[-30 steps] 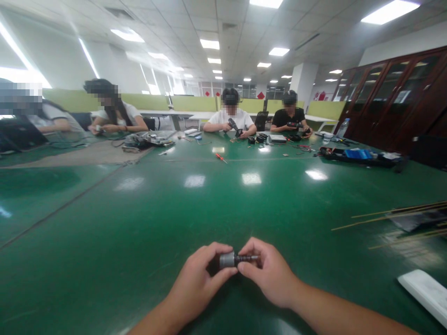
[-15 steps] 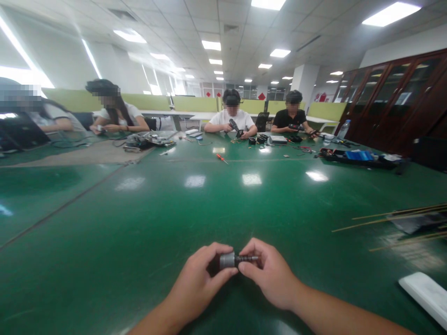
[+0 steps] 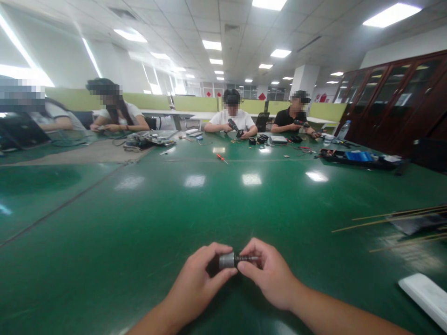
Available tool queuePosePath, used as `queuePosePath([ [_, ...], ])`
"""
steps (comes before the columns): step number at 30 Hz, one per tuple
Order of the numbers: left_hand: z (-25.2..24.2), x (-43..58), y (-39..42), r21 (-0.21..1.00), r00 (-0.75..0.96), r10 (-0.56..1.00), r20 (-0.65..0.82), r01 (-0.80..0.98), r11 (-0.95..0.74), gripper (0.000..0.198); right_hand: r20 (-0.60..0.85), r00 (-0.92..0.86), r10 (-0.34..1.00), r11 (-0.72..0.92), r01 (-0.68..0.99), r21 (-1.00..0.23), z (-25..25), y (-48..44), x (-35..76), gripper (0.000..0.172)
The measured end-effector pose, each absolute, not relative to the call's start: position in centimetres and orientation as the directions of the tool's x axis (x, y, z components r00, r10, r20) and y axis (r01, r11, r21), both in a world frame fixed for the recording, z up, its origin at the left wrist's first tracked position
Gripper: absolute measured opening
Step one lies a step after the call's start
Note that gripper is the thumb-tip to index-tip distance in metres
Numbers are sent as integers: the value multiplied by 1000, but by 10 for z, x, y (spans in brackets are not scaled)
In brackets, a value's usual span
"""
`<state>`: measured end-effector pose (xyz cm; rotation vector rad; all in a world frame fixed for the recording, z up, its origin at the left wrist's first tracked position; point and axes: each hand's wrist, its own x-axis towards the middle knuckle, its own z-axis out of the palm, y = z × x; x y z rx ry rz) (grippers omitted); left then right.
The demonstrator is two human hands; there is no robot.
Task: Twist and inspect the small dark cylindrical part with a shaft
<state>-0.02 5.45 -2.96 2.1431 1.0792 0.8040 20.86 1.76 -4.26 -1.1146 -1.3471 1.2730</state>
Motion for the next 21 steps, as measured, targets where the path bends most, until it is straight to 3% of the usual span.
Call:
queuePosePath([
  [21, -28, -1, 53, 744, 464, 849, 253, 468, -477, 26, -1, -107, 994, -1, 5, -1000, -39, 15, 204, 19],
])
